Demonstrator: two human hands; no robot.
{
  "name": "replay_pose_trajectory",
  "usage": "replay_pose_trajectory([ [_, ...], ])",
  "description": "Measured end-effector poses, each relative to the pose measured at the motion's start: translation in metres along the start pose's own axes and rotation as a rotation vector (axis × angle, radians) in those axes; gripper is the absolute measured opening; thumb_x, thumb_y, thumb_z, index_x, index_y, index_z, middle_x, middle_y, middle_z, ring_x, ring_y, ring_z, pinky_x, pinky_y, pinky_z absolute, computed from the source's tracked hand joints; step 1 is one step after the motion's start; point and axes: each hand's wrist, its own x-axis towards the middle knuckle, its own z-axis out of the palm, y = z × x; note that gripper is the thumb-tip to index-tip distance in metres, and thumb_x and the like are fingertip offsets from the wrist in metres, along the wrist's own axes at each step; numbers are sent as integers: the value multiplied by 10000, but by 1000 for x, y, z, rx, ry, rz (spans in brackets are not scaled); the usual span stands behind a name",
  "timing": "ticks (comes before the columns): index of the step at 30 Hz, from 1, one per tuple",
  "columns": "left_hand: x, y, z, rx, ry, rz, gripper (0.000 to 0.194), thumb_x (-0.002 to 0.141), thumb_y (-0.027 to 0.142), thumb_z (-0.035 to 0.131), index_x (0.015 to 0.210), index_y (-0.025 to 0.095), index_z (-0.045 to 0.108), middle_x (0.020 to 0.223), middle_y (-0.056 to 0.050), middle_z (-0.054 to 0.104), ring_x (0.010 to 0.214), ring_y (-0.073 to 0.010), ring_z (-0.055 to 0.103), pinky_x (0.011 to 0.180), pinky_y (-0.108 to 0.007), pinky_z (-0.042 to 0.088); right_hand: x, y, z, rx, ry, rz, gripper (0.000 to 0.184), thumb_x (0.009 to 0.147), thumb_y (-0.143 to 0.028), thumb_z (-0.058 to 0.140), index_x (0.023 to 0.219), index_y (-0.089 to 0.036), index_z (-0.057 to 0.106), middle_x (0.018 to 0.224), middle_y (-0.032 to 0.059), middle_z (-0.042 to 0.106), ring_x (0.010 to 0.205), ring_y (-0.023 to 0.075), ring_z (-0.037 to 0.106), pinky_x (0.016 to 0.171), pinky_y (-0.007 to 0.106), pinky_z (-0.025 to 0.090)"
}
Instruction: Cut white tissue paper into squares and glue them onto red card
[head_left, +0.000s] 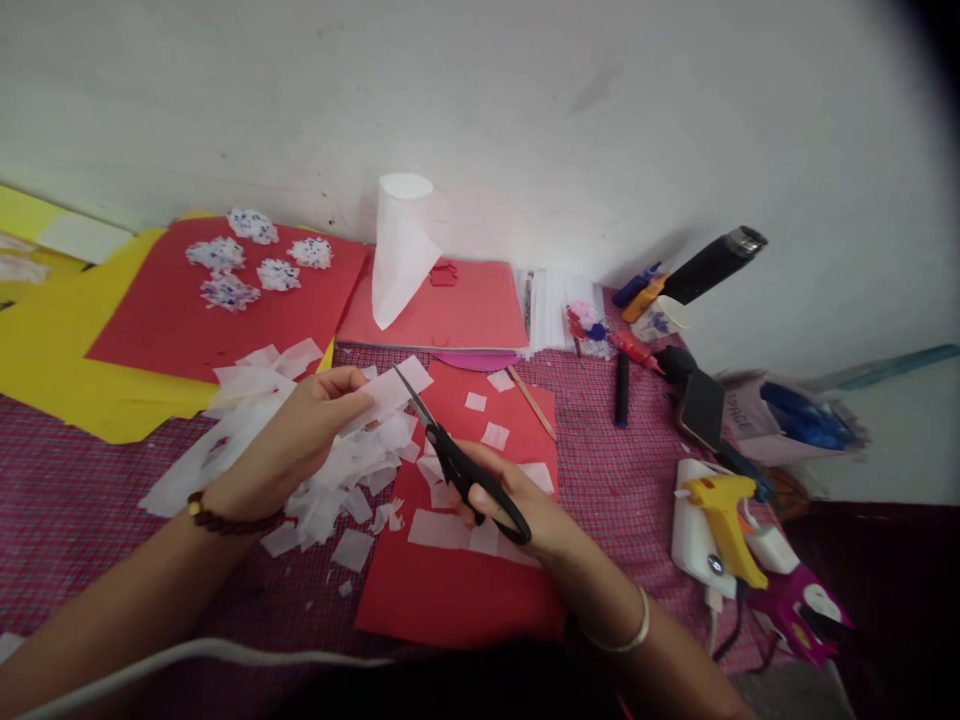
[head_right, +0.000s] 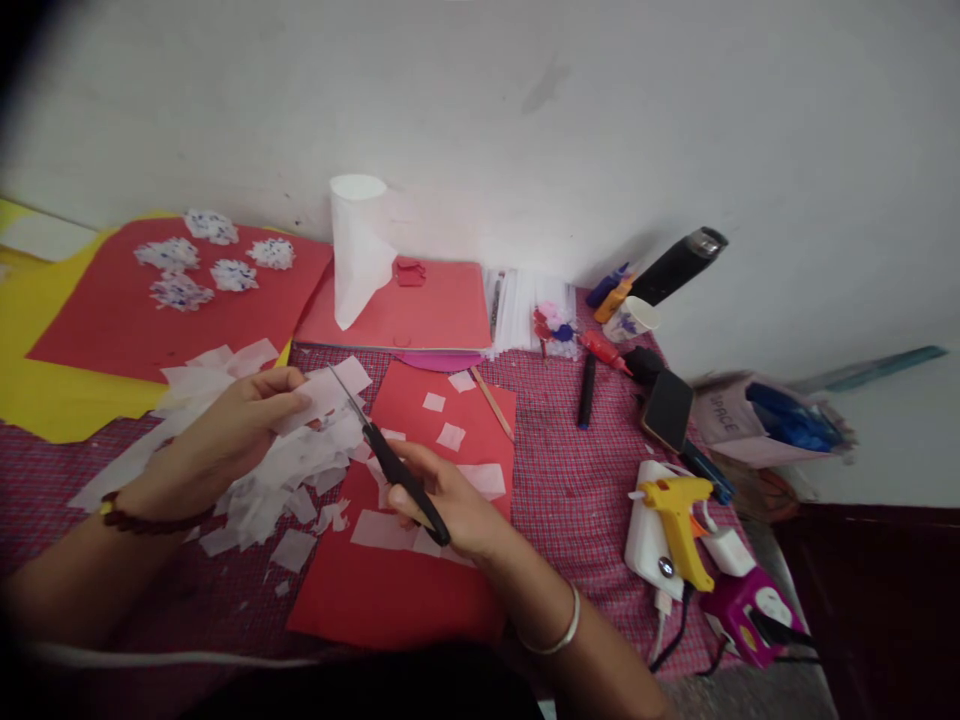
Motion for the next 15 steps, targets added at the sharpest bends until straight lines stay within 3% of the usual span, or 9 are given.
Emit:
replay_pose_trajectory([
  [15, 6, -8, 1, -10, -6, 7, 202, 624, 239, 699, 569, 204, 508, 528, 28, 530, 476, -111, 498, 468, -225, 412, 0, 5, -1, 28, 86, 82, 748, 750, -568, 745, 1345, -177, 517, 750, -25, 530, 533, 66, 422, 506, 231, 334],
])
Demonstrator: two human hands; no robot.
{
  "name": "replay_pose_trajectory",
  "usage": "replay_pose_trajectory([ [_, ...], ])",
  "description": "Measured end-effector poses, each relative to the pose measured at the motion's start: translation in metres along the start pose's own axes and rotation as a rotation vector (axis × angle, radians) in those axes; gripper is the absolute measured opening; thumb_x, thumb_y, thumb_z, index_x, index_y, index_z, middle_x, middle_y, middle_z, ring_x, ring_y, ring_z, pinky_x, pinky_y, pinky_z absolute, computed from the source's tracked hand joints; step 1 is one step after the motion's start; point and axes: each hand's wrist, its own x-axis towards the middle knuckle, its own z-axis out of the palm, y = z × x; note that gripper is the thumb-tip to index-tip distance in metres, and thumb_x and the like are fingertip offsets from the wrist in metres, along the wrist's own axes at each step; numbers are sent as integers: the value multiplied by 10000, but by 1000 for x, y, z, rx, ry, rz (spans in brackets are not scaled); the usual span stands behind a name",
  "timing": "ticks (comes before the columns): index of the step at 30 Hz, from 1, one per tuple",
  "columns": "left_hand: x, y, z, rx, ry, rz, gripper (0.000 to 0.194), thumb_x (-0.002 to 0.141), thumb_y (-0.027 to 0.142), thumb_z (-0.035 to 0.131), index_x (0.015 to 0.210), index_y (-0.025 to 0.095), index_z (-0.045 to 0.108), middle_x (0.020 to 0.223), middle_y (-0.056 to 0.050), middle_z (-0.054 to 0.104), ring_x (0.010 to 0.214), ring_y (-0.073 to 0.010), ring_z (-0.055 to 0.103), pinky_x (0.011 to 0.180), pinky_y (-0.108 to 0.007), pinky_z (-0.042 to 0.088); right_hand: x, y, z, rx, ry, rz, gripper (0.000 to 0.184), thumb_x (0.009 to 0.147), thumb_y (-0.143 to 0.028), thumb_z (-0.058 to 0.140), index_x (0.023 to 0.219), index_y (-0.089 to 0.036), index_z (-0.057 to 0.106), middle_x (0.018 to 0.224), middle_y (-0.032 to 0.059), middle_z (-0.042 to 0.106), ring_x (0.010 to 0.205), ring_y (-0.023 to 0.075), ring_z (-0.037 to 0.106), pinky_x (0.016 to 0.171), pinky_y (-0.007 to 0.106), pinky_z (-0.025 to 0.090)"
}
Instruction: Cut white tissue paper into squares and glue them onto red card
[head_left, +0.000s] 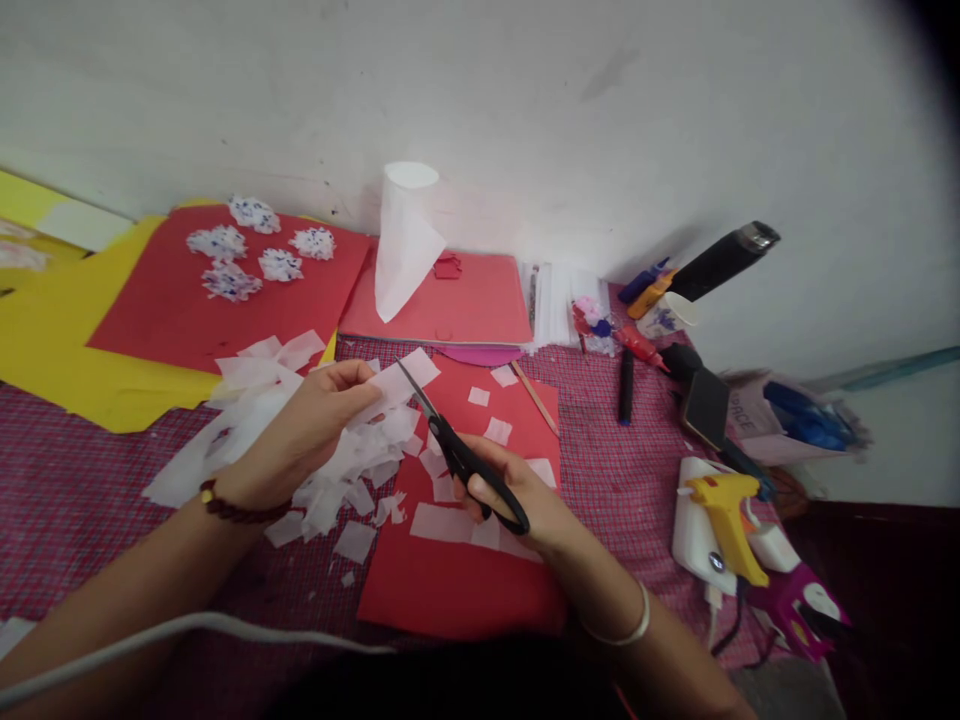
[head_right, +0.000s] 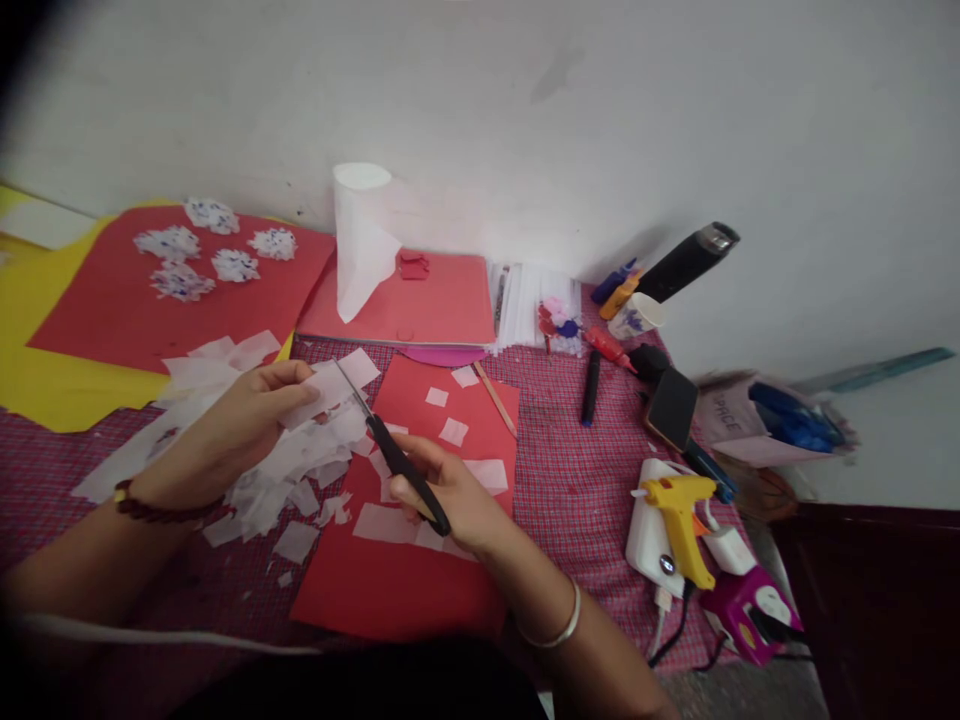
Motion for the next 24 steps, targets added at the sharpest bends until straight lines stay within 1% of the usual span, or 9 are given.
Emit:
replay_pose_trajectory([
  [2, 2, 2, -4, -11, -38, -26, 178, 631, 251, 703, 606, 202, 533, 558, 21, 560, 485, -116, 515, 479, -230, 421, 1, 1, 0, -3, 13, 1, 731, 760, -554, 745, 1344, -176, 519, 722, -35, 523, 509, 59, 419, 489, 220, 325],
  [5, 5, 9, -16, 7, -187, -77, 138, 634, 275, 698, 710, 199, 612, 645, -17, 633, 527, -144, 560, 498, -251, 438, 2, 2, 0, -15, 21, -10, 682, 806, -543, 706, 1349, -178, 513, 679, -49, 510, 464, 54, 417, 455, 208, 311],
  [7, 7, 14, -25, 68, -250, -76, 127, 629, 275, 692, 713, 196, 639, 633, -30, 633, 516, -147, 544, 485, -254, 418, 3, 2, -1, -14, 12, -21, 654, 826, -546, 683, 1339, -177, 512, 669, -51, 507, 450, 57, 419, 443, 210, 311],
  [9, 9, 17, -31, 147, -230, -48, 95, 624, 256, 688, 619, 194, 616, 554, -20, 579, 469, -126, 474, 456, -245, 368, 2, 2, -1, -11, -8, -20, 647, 822, -551, 686, 1320, -177, 513, 707, -36, 525, 480, 67, 444, 461, 221, 337],
  [11, 10, 18, -34, 191, -181, -13, 149, 619, 238, 681, 534, 194, 567, 497, -11, 523, 445, -110, 416, 443, -242, 330, 1, 1, -2, 7, -41, -27, 642, 816, -566, 686, 1303, -186, 512, 781, -12, 548, 555, 85, 478, 516, 239, 377],
  [13, 9, 20, -33, 188, -120, 15, 168, 617, 233, 674, 511, 196, 550, 483, -9, 504, 454, -113, 411, 444, -241, 321, 0, 0, -2, 35, -79, -47, 626, 828, -576, 668, 1303, -202, 505, 853, 7, 555, 636, 101, 498, 582, 258, 402],
  [18, 6, 25, -23, 62, -14, 28, 187, 621, 231, 706, 526, 188, 551, 522, 8, 502, 488, -104, 433, 464, -223, 344, -2, -2, -1, 41, -117, -47, 557, 849, -570, 645, 1242, -191, 536, 853, 14, 543, 659, 115, 479, 616, 280, 392],
  [21, 5, 23, -19, -69, -2, 43, 185, 637, 231, 741, 578, 183, 572, 580, 21, 526, 522, -94, 464, 498, -213, 387, -2, -5, 2, 27, -101, -11, 547, 827, -598, 650, 1169, -183, 552, 824, 7, 544, 639, 116, 476, 598, 280, 390],
  [24, 7, 18, -18, -129, -30, 25, 193, 636, 227, 752, 609, 184, 566, 591, 31, 544, 539, -99, 506, 520, -213, 414, -1, -6, 3, 16, -114, 1, 553, 799, -621, 664, 1108, -176, 557, 830, 10, 549, 639, 118, 488, 586, 279, 394],
])
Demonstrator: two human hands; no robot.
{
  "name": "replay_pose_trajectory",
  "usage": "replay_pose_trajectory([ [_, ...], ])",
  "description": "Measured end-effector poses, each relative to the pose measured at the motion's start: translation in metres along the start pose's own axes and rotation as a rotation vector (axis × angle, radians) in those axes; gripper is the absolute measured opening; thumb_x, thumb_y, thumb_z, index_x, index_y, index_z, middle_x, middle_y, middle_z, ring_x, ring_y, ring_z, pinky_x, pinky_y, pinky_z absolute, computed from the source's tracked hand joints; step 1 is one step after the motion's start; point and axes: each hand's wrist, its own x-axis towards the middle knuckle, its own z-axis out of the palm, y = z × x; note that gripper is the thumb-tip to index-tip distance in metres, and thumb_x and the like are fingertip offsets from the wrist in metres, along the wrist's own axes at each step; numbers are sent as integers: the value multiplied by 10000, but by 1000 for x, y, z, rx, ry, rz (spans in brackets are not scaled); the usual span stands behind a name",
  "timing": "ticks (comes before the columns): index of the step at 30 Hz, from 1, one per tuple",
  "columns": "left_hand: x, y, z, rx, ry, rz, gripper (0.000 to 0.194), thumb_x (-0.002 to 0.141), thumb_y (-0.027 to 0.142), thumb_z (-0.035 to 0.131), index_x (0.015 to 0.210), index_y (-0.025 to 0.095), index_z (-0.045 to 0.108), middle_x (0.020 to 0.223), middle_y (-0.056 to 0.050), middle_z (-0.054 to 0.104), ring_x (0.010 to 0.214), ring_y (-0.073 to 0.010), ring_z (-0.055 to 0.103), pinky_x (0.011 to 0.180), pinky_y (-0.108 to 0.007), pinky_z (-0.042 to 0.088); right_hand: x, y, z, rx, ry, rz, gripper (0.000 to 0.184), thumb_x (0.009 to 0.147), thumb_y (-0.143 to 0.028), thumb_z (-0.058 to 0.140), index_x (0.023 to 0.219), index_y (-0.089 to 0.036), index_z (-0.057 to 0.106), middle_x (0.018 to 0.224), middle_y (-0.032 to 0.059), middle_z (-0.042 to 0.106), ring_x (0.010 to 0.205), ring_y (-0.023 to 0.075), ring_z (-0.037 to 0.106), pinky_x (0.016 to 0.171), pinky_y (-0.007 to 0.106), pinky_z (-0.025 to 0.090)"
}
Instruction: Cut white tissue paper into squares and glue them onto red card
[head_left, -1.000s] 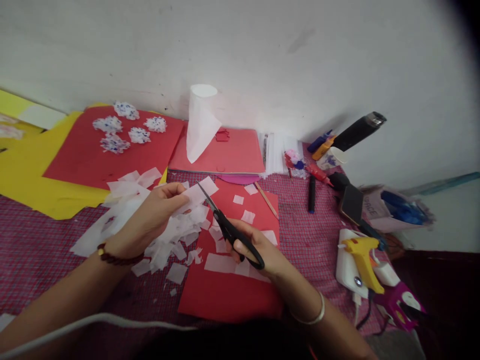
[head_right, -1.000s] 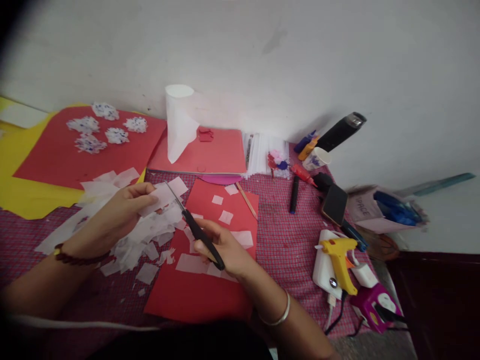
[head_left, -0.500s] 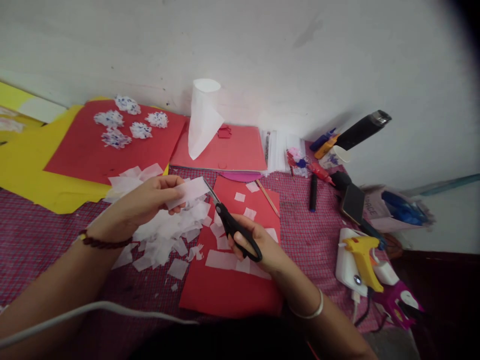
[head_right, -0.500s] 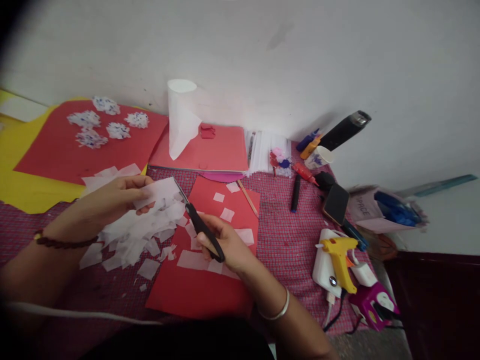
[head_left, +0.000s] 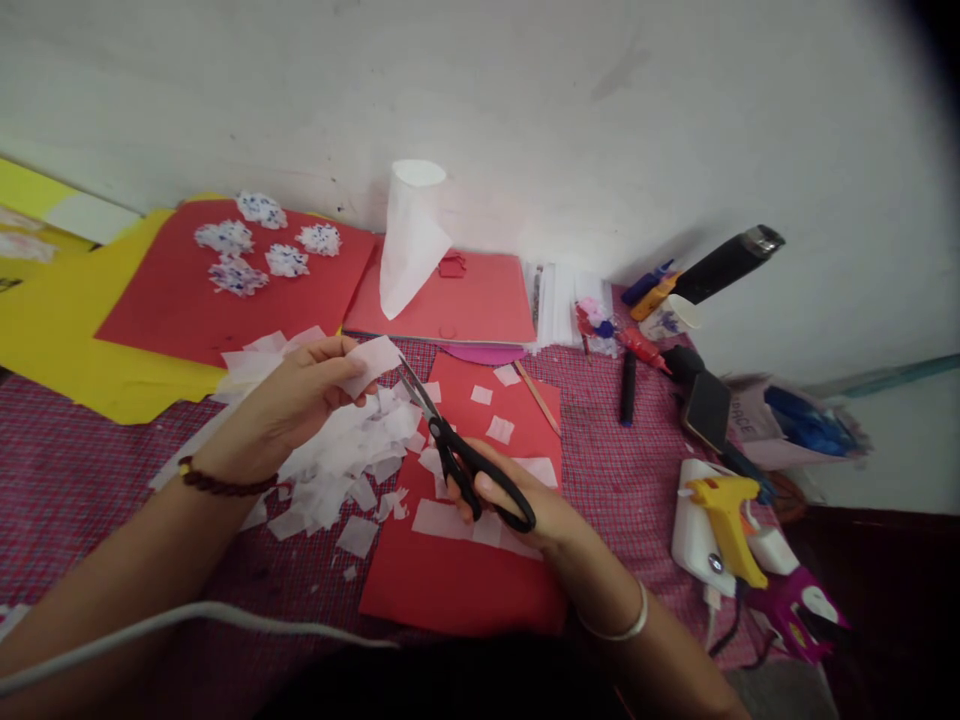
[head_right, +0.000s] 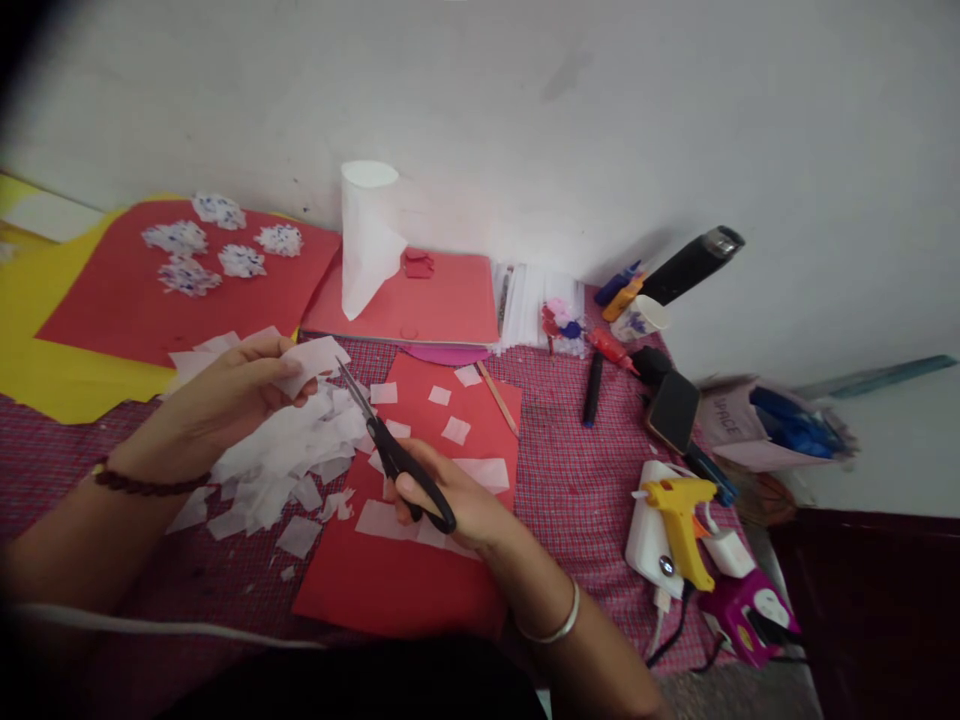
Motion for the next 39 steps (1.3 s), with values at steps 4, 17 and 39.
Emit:
replay_pose_trajectory([
  [4, 2, -10, 0, 57, -94, -88, 178, 630, 232, 740, 625, 176, 571, 570, 28, 556, 516, -98, 516, 512, -211, 402, 1, 3, 0, -9, 6, 1, 613, 782, -625, 684, 1179, -179, 543, 829, 7, 552, 640, 116, 496, 574, 271, 399],
  [17, -2, -16, 9, 167, -150, -71, 157, 642, 248, 682, 595, 181, 547, 561, 17, 549, 489, -92, 446, 487, -221, 343, 3, 6, 0, -15, 33, -41, 594, 813, -579, 678, 1217, -170, 528, 766, -19, 532, 574, 87, 467, 529, 249, 387],
  [39, 5, -8, -6, 269, -102, -40, 137, 612, 205, 663, 524, 186, 560, 525, 1, 529, 489, -107, 458, 476, -231, 367, 7, 10, -2, -69, 80, -46, 613, 841, -574, 651, 1285, -180, 500, 765, -21, 529, 543, 78, 476, 494, 223, 365],
])
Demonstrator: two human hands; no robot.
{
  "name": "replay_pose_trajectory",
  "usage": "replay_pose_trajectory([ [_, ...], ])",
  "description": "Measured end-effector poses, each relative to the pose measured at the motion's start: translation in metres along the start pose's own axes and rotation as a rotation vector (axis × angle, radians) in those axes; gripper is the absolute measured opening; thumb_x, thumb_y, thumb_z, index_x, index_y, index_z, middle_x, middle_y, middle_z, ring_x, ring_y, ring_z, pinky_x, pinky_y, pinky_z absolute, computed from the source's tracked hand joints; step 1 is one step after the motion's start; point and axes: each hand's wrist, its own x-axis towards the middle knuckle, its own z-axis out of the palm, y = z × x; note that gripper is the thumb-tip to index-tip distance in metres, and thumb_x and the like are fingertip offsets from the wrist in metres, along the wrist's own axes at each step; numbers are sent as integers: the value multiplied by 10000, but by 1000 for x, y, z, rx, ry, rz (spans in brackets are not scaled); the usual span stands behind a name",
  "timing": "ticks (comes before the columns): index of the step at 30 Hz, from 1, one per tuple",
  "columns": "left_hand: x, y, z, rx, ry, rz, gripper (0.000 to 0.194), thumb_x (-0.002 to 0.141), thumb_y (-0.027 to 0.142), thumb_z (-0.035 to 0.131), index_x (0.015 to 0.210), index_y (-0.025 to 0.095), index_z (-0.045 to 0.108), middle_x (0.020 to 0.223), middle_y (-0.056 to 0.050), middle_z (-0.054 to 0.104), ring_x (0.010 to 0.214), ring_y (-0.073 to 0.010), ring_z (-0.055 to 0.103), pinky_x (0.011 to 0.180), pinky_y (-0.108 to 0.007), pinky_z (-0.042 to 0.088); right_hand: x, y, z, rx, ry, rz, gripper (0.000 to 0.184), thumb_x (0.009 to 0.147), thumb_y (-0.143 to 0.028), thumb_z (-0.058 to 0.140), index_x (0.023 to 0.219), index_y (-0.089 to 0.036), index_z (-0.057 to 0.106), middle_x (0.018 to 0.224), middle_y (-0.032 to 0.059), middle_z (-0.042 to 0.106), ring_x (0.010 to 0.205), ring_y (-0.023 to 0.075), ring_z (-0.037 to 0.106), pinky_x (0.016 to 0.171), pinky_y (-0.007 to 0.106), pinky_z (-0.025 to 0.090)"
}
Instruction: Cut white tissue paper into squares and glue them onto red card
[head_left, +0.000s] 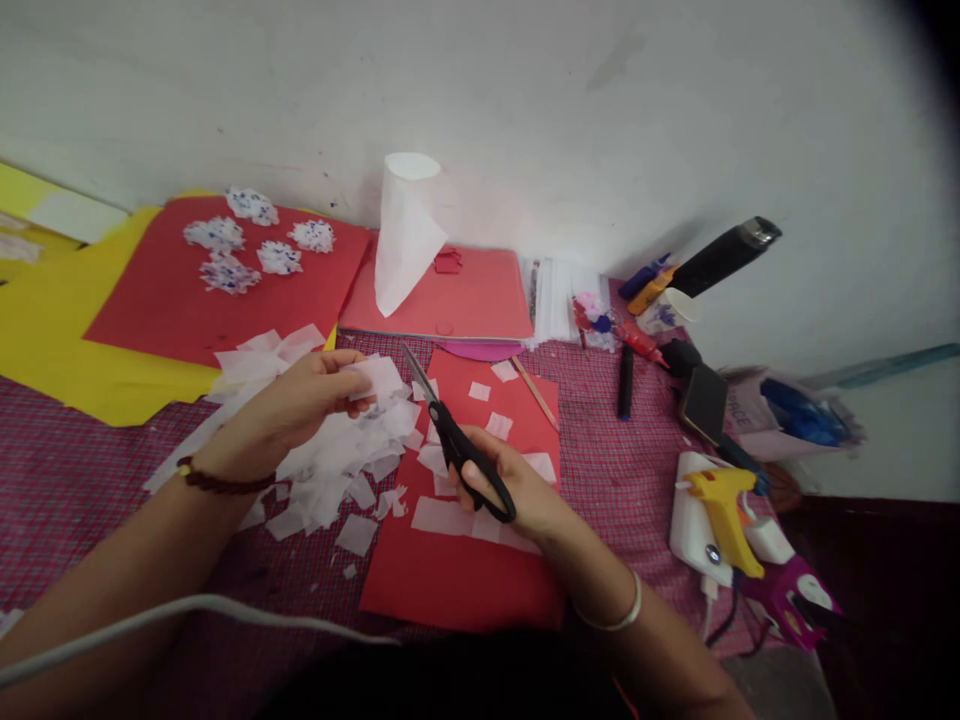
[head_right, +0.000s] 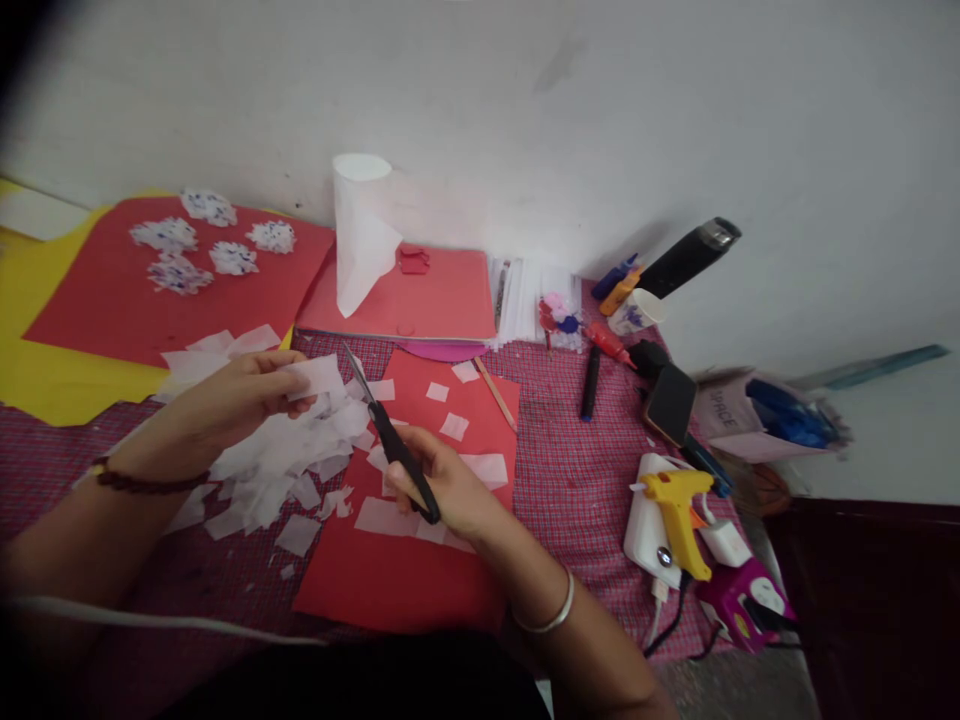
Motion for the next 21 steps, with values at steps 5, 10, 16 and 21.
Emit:
replay_pose_trajectory([
  [5, -2, 5, 1, -96, 146, 31, 186, 625, 249, 731, 535, 192, 579, 568, 10, 531, 518, -97, 466, 495, -210, 385, -4, -7, 0, 8, -87, 7, 599, 837, -619, 633, 1237, -189, 513, 872, 17, 532, 696, 114, 495, 617, 267, 411],
  [10, -3, 2, 7, -20, 58, -8, 210, 631, 280, 704, 494, 185, 577, 518, 2, 504, 475, -100, 439, 460, -224, 369, -5, -7, 3, -27, -98, 80, 599, 800, -605, 684, 1201, -194, 513, 907, 15, 505, 696, 106, 466, 629, 268, 403],
  [16, -4, 2, 12, 71, 1, -42, 172, 617, 278, 654, 488, 189, 583, 510, 10, 510, 466, -100, 437, 460, -227, 375, -2, -6, 6, -111, -61, 78, 573, 801, -492, 723, 1236, -181, 517, 858, -3, 484, 730, 119, 436, 641, 260, 362],
  [21, -4, 1, 14, 93, 22, -33, 172, 604, 274, 623, 468, 195, 555, 494, 14, 490, 465, -103, 417, 457, -233, 362, 2, -2, 10, -136, 22, 68, 557, 766, -388, 753, 1243, -194, 543, 877, -3, 503, 752, 130, 457, 672, 274, 389],
])
